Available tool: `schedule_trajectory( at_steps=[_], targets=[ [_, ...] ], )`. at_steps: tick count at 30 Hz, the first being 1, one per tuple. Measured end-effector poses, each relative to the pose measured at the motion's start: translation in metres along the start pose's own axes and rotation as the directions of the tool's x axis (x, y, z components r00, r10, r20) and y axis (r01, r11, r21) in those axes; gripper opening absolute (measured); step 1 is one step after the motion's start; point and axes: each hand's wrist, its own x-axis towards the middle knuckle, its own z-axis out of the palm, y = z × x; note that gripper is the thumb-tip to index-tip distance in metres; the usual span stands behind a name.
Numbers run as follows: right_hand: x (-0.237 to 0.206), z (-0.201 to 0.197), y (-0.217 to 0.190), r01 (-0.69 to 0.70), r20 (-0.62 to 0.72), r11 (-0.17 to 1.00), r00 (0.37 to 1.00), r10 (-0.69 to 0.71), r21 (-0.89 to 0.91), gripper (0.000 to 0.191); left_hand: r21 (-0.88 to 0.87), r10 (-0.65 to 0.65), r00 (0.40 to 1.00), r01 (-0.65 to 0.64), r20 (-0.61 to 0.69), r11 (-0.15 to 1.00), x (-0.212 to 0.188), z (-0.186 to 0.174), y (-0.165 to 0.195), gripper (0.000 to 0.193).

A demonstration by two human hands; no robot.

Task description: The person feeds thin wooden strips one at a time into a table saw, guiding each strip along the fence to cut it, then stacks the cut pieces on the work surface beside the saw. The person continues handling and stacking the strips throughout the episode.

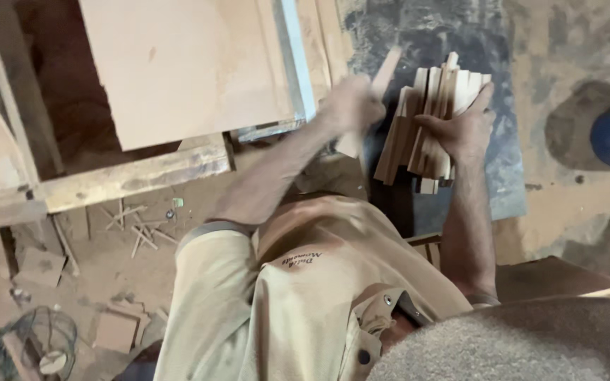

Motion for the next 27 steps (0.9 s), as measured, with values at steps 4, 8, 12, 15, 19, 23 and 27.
schedule_trajectory(
  at_steps=[4,8,12,15,19,23,27],
  targets=[
    [0.005,0.008,0.013,0.044,-0.019,0.999,0.999,-0.044,0.01,0.151,0.323,0.252,0.922,-0.152,-0.295,0.934,-0.072,-0.076,-0.037,0.03],
    [0.006,0.012,0.015,0.049,-0.044,0.999,0.998,-0.05,-0.005,0.151,0.832,0.71,0.669,-0.254,-0.218,0.494,-0.08,-0.112,-0.091,0.028],
    [0.001,0.007,0.003,-0.02,0.016,1.0,1.0,0.02,-0.01,0.15,0.876,0.768,0.616,-0.259,-0.174,0.406,-0.04,-0.094,-0.129,0.031],
    [-0.003,0.004,-0.002,0.025,-0.005,1.0,1.0,-0.025,-0.014,0.148,0.721,0.618,0.655,-0.157,-0.435,0.675,-0.014,-0.056,-0.146,0.045],
    [-0.002,0.007,0.003,0.026,-0.001,1.0,1.0,-0.026,-0.009,0.146,0.355,0.361,0.659,-0.15,-0.659,0.923,0.021,-0.027,-0.154,0.04],
    [0.001,0.014,0.013,0.04,-0.011,0.999,0.999,-0.04,0.033,0.141,0.163,0.235,0.628,-0.171,-0.742,0.972,0.045,-0.015,-0.154,0.041],
    [0.006,0.021,0.024,0.045,-0.022,0.999,0.999,-0.045,-0.014,0.139,0.227,0.283,0.594,-0.17,-0.753,0.959,0.056,-0.012,-0.157,0.043]
  ],
)
